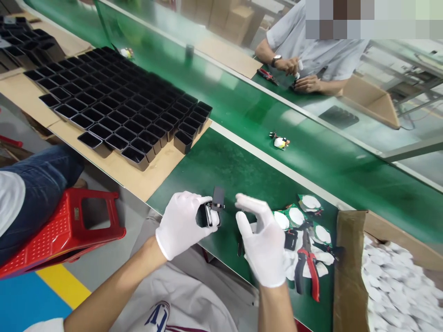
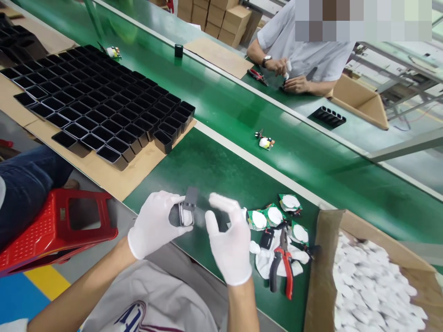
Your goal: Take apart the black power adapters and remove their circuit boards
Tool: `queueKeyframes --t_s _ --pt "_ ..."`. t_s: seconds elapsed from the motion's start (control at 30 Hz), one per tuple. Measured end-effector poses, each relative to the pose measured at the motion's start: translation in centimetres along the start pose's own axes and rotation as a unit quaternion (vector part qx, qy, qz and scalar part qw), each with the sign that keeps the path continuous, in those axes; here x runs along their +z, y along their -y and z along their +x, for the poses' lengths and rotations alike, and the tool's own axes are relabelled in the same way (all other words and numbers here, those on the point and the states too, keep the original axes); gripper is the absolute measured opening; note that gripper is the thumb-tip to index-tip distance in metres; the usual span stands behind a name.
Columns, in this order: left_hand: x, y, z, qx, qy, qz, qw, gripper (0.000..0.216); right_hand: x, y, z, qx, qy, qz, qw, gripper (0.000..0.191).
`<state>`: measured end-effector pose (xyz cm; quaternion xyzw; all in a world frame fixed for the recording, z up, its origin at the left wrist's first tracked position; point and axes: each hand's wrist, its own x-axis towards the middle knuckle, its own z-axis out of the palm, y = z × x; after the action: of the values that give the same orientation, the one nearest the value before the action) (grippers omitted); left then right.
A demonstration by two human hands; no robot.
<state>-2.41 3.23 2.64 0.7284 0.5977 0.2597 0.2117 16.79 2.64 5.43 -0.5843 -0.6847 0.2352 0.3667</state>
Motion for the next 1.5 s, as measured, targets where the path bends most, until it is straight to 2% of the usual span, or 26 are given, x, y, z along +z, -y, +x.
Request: queueKeyframes --t_s 0.07,0.13,0.2,0.27,0.33,0.43,0.5,0.57,0.63,0.7,0.9,1.0,1.1,1.23,1.33,1.4,1.5 --pt "-1.0 0.7 0.4 0.024 0.075 -0.050 0.996 0.039 -1.4 -0.3 1.6 -0.070 0.082 -0.025 0.994 0.046" --pt "-1.8 1.5 0.8 0.058 0.121 -0.086 0.987 0.048 -2.2 -0.5 3.1 -0.122 0.187 -0.031 0.974 0.053" --pt "-2.3 2.2 1.1 0.084 0.133 -0.094 0.983 0.050 -2.5 -0.5 4.0 -0.122 0.261 -0.010 0.957 0.044" --pt "-2.4 2.4 1.2 0.094 0.126 -0.085 0.984 0.044 -2.7 -0.4 4.1 -0.076 0.288 0.009 0.955 0.034" --pt "-2.0 2.0 1.0 0.089 0.108 -0.068 0.988 0.033 -2.5 -0.2 3.3 -0.048 0.260 0.006 0.964 0.030" --pt "-0.4 0.8 0.2 0.052 0.047 -0.038 0.997 0.025 -1.6 0.0 1.1 -0.109 0.141 -0.062 0.982 0.028" --pt "1.2 0.0 -0.4 0.026 -0.015 -0.020 0.999 0.027 -0.5 0.1 -0.7 -0.173 0.041 -0.142 0.974 0.025" --pt "2.8 -0.6 -1.0 0.012 -0.087 0.001 0.996 0.025 0.8 0.3 -2.2 -0.196 -0.036 -0.216 0.956 0.022" --pt "3.8 -1.0 -1.4 0.012 -0.147 0.024 0.989 0.022 1.9 0.5 -3.1 -0.184 -0.071 -0.262 0.945 0.022" --pt "4.2 -1.2 -1.6 0.016 -0.173 0.042 0.984 0.018 2.6 0.6 -3.6 -0.162 -0.082 -0.281 0.942 0.023" --pt "3.6 -1.4 -1.7 0.025 -0.163 0.042 0.985 0.012 2.9 1.0 -3.7 -0.148 -0.081 -0.317 0.933 0.024" --pt "3.7 -1.5 -1.9 0.026 -0.155 0.027 0.987 0.018 2.9 1.2 -3.8 -0.149 -0.085 -0.353 0.920 0.031" --pt "3.5 -2.0 -1.7 0.016 -0.132 0.012 0.991 0.010 2.5 1.7 -3.6 -0.152 -0.092 -0.391 0.903 0.036" --pt "3.0 -3.3 -0.5 0.028 -0.182 -0.031 0.982 0.012 1.2 1.9 -3.0 -0.176 -0.107 -0.401 0.892 0.030" --pt "3.1 -3.9 0.9 0.003 -0.119 -0.037 0.992 0.005 1.3 0.5 -2.6 -0.155 -0.123 -0.364 0.910 0.027" --pt "3.2 -4.0 1.5 -0.010 -0.078 -0.032 0.996 0.010 2.1 -0.9 -2.5 -0.145 -0.116 -0.329 0.926 0.030" --pt "2.7 -3.2 1.8 -0.006 -0.060 -0.033 0.998 0.010 3.2 -2.4 -2.6 -0.146 -0.117 -0.319 0.929 0.034"
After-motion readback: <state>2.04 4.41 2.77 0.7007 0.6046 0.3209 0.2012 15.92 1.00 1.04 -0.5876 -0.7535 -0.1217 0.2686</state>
